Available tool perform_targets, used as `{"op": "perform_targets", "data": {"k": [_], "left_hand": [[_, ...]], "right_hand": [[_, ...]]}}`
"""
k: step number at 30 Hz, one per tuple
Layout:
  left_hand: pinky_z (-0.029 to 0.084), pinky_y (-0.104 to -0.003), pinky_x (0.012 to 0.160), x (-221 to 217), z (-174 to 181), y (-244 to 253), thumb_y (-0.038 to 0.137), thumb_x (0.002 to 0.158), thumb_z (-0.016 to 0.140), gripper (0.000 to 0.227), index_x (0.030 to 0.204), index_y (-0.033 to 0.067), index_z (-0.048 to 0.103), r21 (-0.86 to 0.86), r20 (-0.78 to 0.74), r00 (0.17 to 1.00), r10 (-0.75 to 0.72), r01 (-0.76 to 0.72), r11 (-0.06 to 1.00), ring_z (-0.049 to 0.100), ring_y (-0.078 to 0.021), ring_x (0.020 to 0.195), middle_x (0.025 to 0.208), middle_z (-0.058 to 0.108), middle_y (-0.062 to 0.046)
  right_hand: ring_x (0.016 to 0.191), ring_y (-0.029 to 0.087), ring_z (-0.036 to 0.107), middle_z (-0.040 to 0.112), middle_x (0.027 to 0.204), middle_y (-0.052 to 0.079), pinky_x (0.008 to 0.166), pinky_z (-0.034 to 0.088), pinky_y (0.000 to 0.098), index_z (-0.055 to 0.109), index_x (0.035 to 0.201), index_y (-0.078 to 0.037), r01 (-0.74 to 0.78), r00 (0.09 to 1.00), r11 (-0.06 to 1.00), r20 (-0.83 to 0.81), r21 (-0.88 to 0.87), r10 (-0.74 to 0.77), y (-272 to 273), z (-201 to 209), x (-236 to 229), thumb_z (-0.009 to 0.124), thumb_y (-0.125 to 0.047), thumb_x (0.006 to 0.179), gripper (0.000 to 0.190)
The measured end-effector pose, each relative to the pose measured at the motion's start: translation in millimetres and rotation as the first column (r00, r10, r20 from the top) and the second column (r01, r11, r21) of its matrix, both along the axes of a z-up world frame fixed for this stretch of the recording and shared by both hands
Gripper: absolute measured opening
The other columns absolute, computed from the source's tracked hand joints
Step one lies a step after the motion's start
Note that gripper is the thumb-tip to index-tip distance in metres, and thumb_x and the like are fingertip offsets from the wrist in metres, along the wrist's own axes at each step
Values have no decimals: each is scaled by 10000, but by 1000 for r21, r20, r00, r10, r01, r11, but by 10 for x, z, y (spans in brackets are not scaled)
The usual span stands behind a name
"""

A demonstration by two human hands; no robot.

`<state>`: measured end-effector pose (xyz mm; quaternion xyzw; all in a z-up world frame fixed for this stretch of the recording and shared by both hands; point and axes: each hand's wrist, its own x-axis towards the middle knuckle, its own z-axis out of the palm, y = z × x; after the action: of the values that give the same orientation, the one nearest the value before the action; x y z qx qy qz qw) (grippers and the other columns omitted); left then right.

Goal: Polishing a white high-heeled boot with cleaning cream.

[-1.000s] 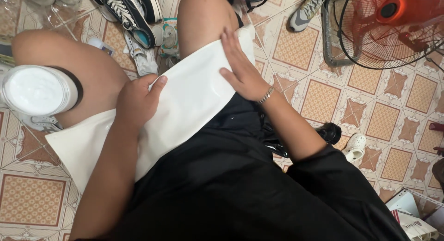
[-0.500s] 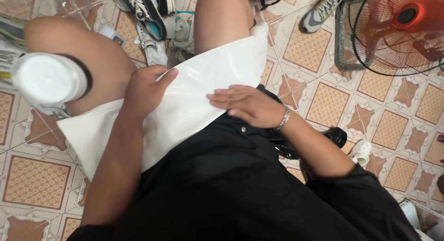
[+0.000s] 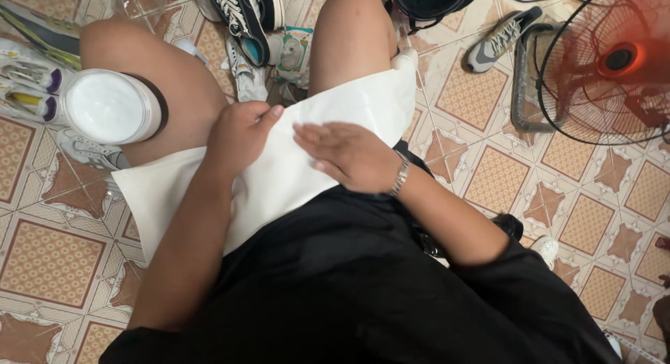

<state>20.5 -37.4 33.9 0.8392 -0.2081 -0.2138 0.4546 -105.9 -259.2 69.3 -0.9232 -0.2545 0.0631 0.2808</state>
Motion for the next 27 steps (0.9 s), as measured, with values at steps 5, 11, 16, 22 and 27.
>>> {"op": "perform_targets", "data": {"k": [5, 11, 16, 22, 27], "left_hand": [[459, -496, 618, -35, 29, 13, 386, 1021, 613, 424, 802, 26, 654, 124, 61, 997, -50, 43, 991, 618, -413, 681, 708, 629, -208], [471, -487, 635, -46, 34, -37, 381, 1040, 585, 411, 843, 25, 640, 47, 56, 998, -19, 17, 999, 618, -409, 682, 714, 627, -201], [474, -495, 639, -31, -53, -23, 375, 1035, 600, 414, 826, 22, 653, 81, 70, 998, 5, -11, 997, 629, -414, 701, 737, 640, -209], [491, -520, 662, -78, -11, -23, 382, 1003, 605, 378, 835, 57, 699, 143, 88, 994, -64, 51, 988, 654, -421, 737, 757, 671, -206], [484, -527, 658, -104, 60, -26, 384, 1023, 596, 370, 872, 61, 692, 92, 96, 993, -62, 54, 994, 645, -430, 750, 756, 662, -211]], "right_hand": [[1503, 216, 497, 556, 1565, 1, 1218, 357, 415, 558, 1474, -135, -23, 973, 982, -221, 186, 65, -329, 66, -245, 493, -236, 1066, 426], [1482, 277, 454, 479, 1601, 92, 1220, 333, 459, 497, 1523, -78, 239, 966, 960, 140, -147, -219, -205, 96, 77, 533, -279, 1064, 502], [1483, 306, 437, 429, 1608, 176, 1210, 338, 451, 438, 1529, 17, 64, 992, 996, 109, -67, -57, 95, -77, 149, 510, -301, 1097, 541], [1467, 233, 479, 496, 1588, 62, 1194, 344, 437, 514, 1505, -89, -124, 965, 988, -220, 92, 141, -110, 193, -105, 472, -225, 1058, 469], [1507, 219, 478, 536, 1575, -1, 1246, 350, 439, 553, 1477, -130, -61, 984, 998, -169, 28, 65, -341, 123, -83, 478, -187, 1031, 456]]}}
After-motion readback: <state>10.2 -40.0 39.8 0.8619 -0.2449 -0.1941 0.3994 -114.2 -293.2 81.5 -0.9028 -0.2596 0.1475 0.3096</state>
